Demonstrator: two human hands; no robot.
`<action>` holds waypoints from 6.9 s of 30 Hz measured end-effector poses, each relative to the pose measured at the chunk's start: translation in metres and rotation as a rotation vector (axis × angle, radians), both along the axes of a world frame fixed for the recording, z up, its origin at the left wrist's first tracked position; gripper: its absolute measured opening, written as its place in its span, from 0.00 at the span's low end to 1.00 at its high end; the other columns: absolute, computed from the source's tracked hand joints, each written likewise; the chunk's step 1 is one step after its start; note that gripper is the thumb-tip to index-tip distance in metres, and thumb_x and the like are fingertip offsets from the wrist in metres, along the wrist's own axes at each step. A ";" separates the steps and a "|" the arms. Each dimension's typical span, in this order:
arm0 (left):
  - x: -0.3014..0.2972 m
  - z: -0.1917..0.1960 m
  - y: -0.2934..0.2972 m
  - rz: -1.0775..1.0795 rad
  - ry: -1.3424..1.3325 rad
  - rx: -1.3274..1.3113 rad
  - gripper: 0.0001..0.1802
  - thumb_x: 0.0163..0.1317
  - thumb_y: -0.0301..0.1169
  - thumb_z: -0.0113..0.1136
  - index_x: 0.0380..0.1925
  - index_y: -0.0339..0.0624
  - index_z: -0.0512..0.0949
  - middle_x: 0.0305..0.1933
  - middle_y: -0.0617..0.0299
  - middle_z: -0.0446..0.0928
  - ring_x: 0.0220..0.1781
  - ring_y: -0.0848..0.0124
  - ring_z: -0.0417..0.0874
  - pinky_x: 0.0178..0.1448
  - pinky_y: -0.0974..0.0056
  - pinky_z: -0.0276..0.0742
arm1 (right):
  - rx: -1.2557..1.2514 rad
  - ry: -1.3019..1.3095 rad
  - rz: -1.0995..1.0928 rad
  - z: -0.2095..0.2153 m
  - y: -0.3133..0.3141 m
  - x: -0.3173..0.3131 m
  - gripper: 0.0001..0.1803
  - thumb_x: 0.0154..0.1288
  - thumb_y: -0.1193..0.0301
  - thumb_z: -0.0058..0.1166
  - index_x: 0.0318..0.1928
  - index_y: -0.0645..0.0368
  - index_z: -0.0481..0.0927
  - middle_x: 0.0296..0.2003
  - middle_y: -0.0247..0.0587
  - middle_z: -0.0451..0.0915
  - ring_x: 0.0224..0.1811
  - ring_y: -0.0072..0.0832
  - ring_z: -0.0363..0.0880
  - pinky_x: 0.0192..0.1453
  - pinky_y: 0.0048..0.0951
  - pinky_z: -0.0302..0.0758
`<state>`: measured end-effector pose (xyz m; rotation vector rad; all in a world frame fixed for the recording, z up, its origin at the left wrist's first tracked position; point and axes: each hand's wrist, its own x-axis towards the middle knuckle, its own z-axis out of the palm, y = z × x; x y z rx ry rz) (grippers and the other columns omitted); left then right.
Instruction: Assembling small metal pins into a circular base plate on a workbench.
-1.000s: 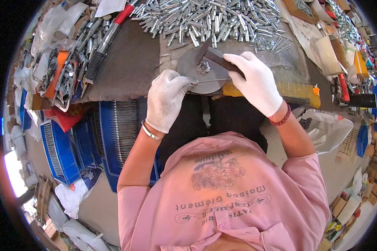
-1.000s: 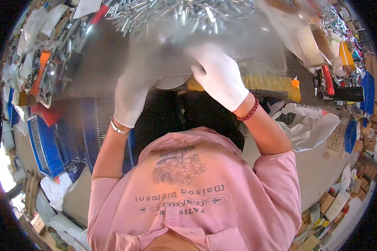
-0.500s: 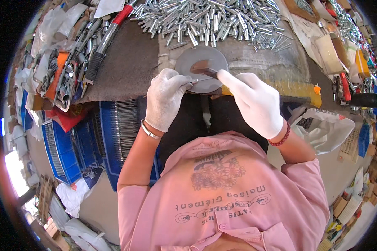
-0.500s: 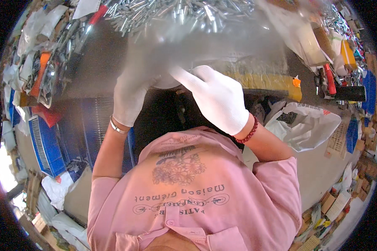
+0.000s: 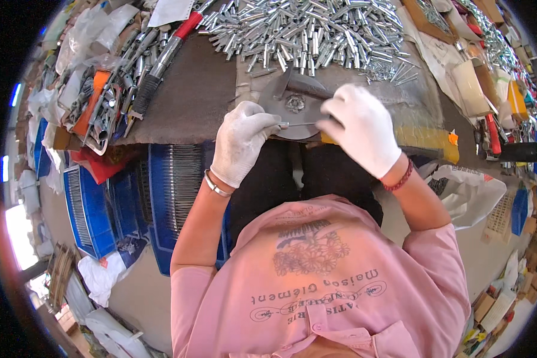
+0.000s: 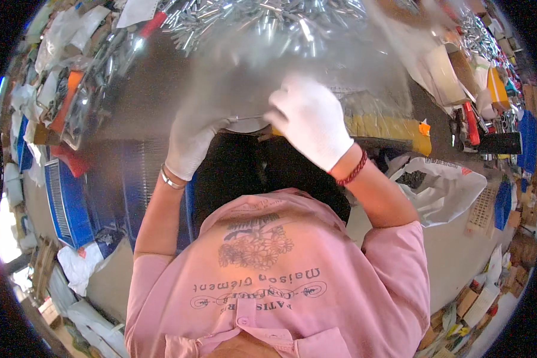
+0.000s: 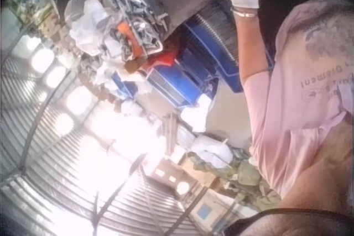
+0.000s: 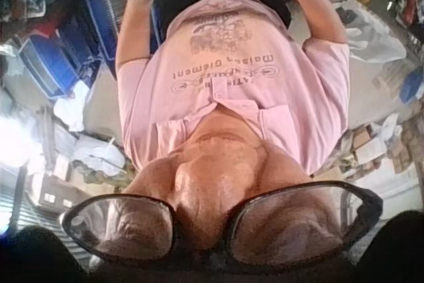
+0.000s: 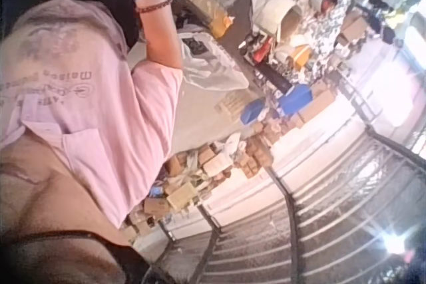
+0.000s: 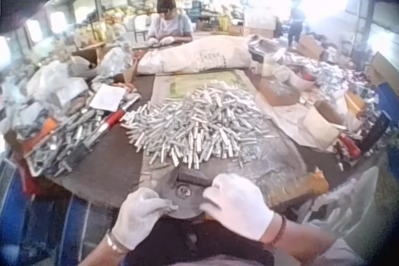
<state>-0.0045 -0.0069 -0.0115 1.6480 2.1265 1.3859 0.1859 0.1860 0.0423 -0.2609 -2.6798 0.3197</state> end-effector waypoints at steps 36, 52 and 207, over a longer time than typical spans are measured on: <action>-0.013 -0.136 -0.439 1.324 -0.490 -0.635 0.14 0.60 0.25 0.69 0.47 0.36 0.88 0.34 0.58 0.88 0.34 0.68 0.88 0.38 0.62 0.82 | -0.978 -0.609 0.128 -0.055 -0.067 0.019 0.27 0.75 0.76 0.56 0.73 0.59 0.78 0.34 0.31 0.79 0.32 0.17 0.74 0.40 0.23 0.77; -0.042 -0.213 -0.414 1.329 -0.260 -1.249 0.16 0.71 0.32 0.58 0.46 0.36 0.91 0.58 0.40 0.88 0.64 0.48 0.88 0.62 0.49 0.86 | -0.960 -0.603 0.089 -0.053 -0.075 0.033 0.24 0.74 0.76 0.60 0.69 0.58 0.81 0.36 0.38 0.83 0.34 0.23 0.78 0.42 0.28 0.78; 0.011 0.030 0.002 -0.007 0.084 -0.071 0.07 0.54 0.25 0.76 0.34 0.43 0.89 0.36 0.54 0.82 0.42 0.52 0.86 0.47 0.52 0.82 | -0.228 -0.115 0.198 0.010 -0.016 -0.035 0.12 0.70 0.72 0.56 0.51 0.53 0.86 0.41 0.46 0.85 0.45 0.48 0.88 0.50 0.46 0.84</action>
